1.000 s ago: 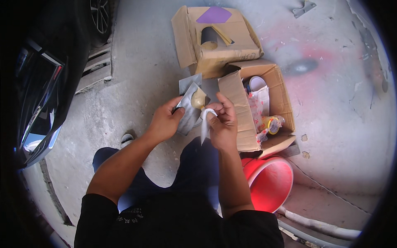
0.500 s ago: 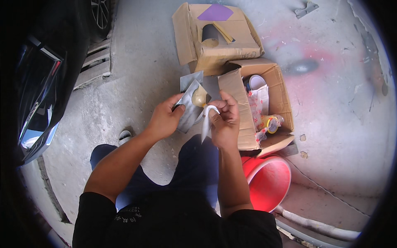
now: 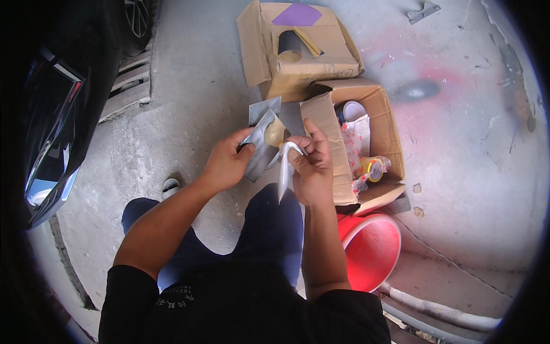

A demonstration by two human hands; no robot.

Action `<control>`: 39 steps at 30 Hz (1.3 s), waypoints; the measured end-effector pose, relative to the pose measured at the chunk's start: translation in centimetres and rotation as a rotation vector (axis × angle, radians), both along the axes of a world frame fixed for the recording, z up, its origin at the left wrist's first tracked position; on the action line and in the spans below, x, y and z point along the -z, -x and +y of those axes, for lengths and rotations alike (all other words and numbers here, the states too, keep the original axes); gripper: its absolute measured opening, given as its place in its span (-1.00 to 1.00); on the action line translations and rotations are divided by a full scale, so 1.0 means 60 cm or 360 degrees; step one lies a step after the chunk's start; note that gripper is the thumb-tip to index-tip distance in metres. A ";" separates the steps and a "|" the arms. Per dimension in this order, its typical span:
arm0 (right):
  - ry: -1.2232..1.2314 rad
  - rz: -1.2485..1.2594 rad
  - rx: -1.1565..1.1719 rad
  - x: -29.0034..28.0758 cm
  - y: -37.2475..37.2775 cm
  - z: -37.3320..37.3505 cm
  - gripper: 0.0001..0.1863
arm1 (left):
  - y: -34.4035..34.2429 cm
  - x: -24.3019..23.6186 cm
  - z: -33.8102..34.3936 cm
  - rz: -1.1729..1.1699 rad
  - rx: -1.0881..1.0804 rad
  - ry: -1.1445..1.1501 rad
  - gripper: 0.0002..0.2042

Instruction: The person scoops a beige paste from a container onto a metal mixing card, then uses a smaller scraper to spread the paste evenly. The person walks to a black car and applies the paste to a taped-off section of the rear quarter panel, smoothing it with the scraper.

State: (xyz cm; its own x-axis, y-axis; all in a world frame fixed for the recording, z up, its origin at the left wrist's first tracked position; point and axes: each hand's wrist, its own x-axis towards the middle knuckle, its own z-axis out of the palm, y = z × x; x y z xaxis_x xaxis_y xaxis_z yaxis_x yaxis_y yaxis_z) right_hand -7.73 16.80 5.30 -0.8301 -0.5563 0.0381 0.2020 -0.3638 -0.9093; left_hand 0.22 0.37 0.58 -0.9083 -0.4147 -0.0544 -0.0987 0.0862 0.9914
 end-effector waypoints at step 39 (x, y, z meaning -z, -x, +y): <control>-0.0801 -0.0264 0.0432 0.265 0.048 0.042 -0.26 | 0.033 0.403 0.079 -0.0511 -0.0389 0.0614 -0.63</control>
